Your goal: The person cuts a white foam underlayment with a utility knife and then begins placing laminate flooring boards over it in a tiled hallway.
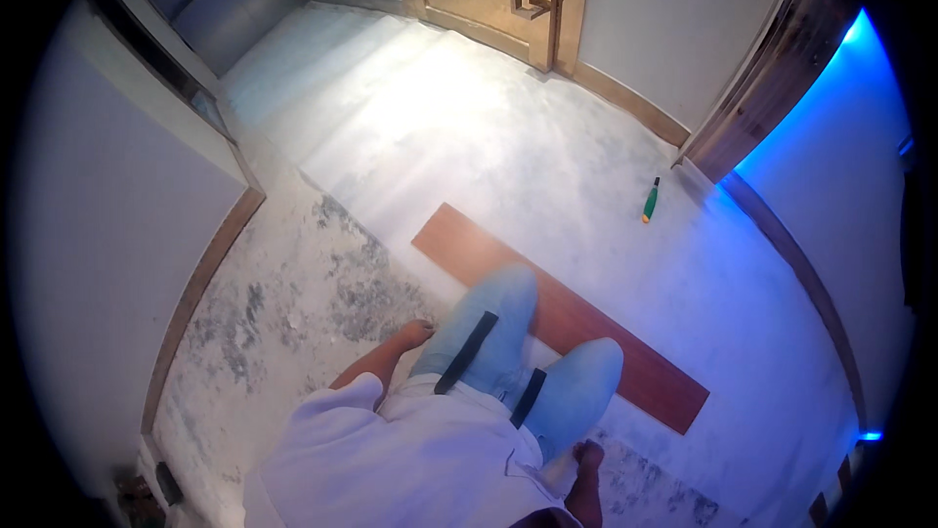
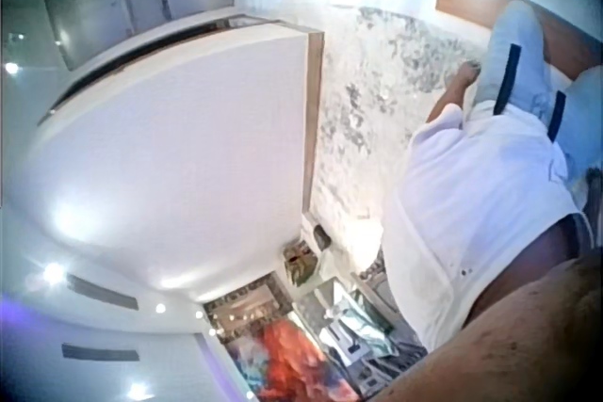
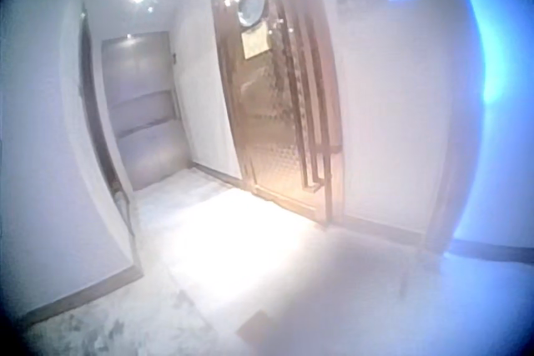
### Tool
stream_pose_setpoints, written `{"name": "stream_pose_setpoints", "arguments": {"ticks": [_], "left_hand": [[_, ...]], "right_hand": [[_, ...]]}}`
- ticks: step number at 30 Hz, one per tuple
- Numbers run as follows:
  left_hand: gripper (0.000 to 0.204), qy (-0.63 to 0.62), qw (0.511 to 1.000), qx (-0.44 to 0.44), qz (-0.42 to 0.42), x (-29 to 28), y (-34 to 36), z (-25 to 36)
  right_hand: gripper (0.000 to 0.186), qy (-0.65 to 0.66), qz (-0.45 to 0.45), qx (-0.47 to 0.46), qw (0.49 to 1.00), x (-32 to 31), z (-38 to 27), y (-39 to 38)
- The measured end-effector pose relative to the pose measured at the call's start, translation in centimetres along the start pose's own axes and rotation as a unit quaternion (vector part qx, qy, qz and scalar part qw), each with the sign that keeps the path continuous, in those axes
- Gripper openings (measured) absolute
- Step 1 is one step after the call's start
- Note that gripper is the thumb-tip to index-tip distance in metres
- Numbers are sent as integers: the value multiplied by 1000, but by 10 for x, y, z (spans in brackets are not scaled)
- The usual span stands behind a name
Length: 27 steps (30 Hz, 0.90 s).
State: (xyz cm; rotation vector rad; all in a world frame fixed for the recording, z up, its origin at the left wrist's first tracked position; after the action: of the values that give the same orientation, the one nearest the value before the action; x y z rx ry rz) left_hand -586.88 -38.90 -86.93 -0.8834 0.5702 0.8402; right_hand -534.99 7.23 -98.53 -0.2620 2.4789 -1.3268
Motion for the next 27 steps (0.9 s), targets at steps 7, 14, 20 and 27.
{"name": "stream_pose_setpoints", "arguments": {"ticks": [7, 14, 20, 27], "left_hand": [[39, 14, 1000, -2, -10, 22, -21, -81], [49, -51, 988, -119, 87, -18, 46, -47], [55, -19, 964, -33, 262, -84, 153, -46], [67, 70, 936, -86, 333, -147, 306, -85]], "right_hand": [[19, -177, -65, -39, 981, 10, 39, -46], [14, -150, 66, -30, 986, 12, -41, -132], [16, -157, -9, -36, 987, -8, -97, -84], [21, -508, 32, -257, 821, 128, -251, -118]]}}
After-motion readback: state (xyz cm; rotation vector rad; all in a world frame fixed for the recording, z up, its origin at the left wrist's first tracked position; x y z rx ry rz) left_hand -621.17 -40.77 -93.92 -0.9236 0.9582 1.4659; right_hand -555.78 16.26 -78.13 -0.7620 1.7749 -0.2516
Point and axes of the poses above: each hand's wrist, its own y-axis towards the middle knuckle, its own x-axis out of the palm, z = x × y, the point moved 4 cm from there along y, towards the middle knuckle, and after that the axes turned 10 degrees about z, right-handed, at the moved point
